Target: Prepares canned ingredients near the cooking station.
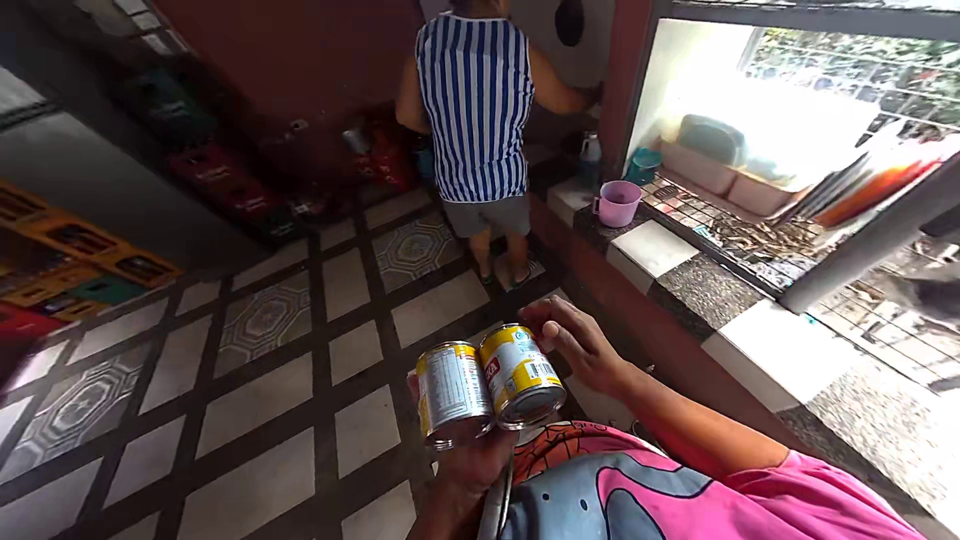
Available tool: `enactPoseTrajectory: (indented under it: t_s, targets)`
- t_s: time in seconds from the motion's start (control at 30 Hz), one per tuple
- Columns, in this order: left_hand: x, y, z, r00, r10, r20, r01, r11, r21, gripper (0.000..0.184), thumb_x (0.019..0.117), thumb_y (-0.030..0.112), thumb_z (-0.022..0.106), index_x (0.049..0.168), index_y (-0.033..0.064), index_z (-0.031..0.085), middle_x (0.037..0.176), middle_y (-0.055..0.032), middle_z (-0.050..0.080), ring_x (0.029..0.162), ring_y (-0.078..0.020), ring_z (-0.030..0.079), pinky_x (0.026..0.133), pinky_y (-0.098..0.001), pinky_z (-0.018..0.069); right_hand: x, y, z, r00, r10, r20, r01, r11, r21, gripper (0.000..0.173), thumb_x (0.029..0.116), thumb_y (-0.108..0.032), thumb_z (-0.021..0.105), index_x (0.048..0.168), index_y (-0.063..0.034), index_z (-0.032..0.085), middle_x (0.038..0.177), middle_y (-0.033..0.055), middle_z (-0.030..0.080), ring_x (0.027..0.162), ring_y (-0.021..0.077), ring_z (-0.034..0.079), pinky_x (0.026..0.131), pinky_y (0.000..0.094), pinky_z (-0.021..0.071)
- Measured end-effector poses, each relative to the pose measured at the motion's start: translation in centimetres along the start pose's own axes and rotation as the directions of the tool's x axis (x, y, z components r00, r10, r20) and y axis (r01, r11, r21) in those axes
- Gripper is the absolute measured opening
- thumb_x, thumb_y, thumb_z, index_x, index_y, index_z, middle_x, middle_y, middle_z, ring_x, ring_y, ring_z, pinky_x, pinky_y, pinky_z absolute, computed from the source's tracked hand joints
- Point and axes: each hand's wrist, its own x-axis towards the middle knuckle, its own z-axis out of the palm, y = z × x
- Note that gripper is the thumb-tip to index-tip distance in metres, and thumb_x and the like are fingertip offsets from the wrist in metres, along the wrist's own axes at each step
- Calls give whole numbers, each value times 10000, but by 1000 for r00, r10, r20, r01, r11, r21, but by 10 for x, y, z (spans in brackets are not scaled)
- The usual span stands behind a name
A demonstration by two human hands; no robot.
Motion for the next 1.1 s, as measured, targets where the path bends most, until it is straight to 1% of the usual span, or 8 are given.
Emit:
enactPoseTrajectory:
  t_s: [0.47, 0.6, 0.7, 0.87, 0.9, 0.97, 1.03, 1.1]
  targets:
    - [57, -57, 16, 971, 213, -105, -199, 972, 129, 768, 791, 798, 586, 1178, 150, 730, 1179, -107, 728, 1117, -247, 695, 930, -454, 583, 62, 72, -66, 983, -10, 186, -35, 971, 236, 591, 1116, -428, 320, 1220, 61, 635, 1109, 111, 669, 969, 95, 656, 863, 283, 573]
    - [45, -74, 20, 918, 357, -174, -335, 932, 141, 579, 764, 561, 774, 1128, 112, 751, 1140, -126, 739, 1087, -260, 709, 932, -465, 585, 72, 80, -60, 952, -42, 303, -63, 942, 329, 570, 1116, -399, 328, 1205, 74, 633, 1116, 126, 666, 965, 98, 657, 859, 281, 572]
    - [42, -83, 27, 880, 432, -199, -397, 898, 191, 708, 757, 712, 698, 1172, 139, 729, 1169, -120, 730, 1099, -265, 705, 913, -468, 592, 75, 83, -53, 931, -69, 358, -81, 918, 389, 555, 1117, -377, 326, 1195, 79, 632, 1122, 123, 667, 968, 96, 660, 860, 280, 575]
    - [32, -99, 38, 821, 521, -234, -469, 849, 246, 485, 690, 348, 875, 1104, 129, 750, 1098, -109, 745, 1044, -239, 716, 911, -433, 593, 72, 84, -38, 892, -89, 443, -135, 883, 450, 578, 1107, -442, 334, 1222, 39, 634, 1130, 55, 704, 1016, 68, 670, 916, 292, 579]
    - [31, -101, 41, 813, 530, -241, -479, 844, 242, 459, 748, 409, 828, 1106, 135, 744, 1100, -111, 740, 1046, -245, 709, 913, -440, 586, 71, 85, -34, 883, -96, 459, -145, 874, 463, 585, 1107, -460, 330, 1228, 25, 635, 1124, 40, 708, 1016, 68, 673, 918, 295, 584]
    - [29, -101, 47, 802, 546, -244, -489, 834, 258, 674, 834, 779, 567, 1126, 191, 723, 1120, -83, 737, 1062, -229, 701, 909, -433, 585, 69, 86, -26, 863, -109, 494, -173, 854, 490, 560, 1106, -462, 328, 1241, -13, 634, 1133, 5, 709, 1030, 66, 670, 930, 297, 578]
    - [25, -102, 52, 771, 576, -273, -517, 815, 261, 824, 817, 903, 387, 1117, 208, 713, 1111, -76, 739, 1054, -226, 702, 887, -432, 590, 69, 87, -17, 840, -126, 528, -200, 832, 517, 535, 1101, -492, 336, 1234, -76, 645, 1129, -48, 706, 1033, 52, 665, 933, 283, 571]
    - [21, -104, 54, 734, 632, -249, -569, 773, 282, 841, 814, 918, 350, 1110, 223, 719, 1112, -68, 743, 1059, -216, 703, 884, -425, 591, 68, 85, -8, 811, -141, 568, -236, 809, 538, 503, 1094, -504, 353, 1232, -125, 654, 1139, -87, 706, 1055, 38, 660, 944, 263, 561]
